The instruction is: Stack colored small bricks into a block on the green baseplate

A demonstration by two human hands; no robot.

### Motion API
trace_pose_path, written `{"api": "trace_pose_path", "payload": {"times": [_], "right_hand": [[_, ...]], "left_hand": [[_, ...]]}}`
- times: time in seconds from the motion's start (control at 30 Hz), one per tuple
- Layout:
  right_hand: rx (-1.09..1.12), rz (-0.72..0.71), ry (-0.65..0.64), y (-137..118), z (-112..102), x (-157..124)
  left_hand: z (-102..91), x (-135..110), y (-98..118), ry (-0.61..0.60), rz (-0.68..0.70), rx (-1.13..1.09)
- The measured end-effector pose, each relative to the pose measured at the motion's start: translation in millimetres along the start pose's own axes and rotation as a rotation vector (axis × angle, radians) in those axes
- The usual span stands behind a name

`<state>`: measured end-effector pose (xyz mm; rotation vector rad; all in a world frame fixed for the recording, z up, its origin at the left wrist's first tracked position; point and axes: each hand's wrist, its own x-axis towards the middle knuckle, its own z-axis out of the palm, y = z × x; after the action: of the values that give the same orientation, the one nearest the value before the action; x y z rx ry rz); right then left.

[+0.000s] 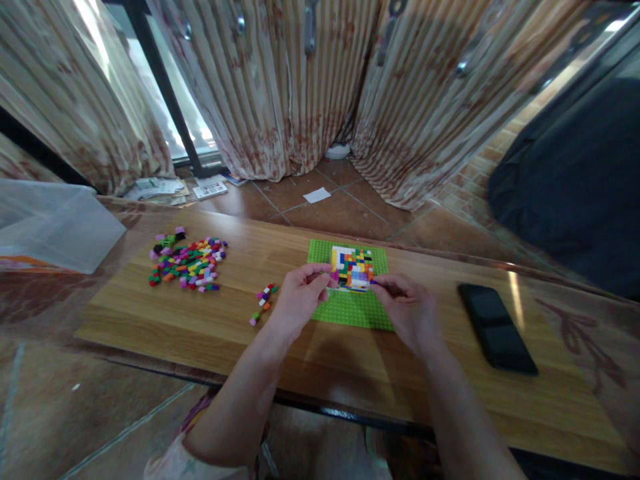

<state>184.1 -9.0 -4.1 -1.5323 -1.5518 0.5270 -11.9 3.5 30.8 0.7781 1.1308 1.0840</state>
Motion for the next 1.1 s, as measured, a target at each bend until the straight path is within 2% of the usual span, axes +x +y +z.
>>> {"api": "trace_pose_path", "payload": {"times": [0.37,0.7,0.9,1.1], "right_hand": [[-0.001,0.008,0.016,-4.1,-0.6,0.0],[0.227,0.150,0.061,-4.0,6.3,6.7],[0.500,0.325,0.042,-5.2,9.6,12.2],[0.617,0.444,0.041,-6.0,11.4,13.7]], "left_hand": [[-0.1,0.6,0.2,0.000,-0.003,0.011],[-0.8,0.9,-0.7,-0.003,0.002,0.028],[-0.1,1.9,-2.2,-0.005,0.002,0.023],[0.9,1.7,-2.8,0.001,-0.010,0.018]]}}
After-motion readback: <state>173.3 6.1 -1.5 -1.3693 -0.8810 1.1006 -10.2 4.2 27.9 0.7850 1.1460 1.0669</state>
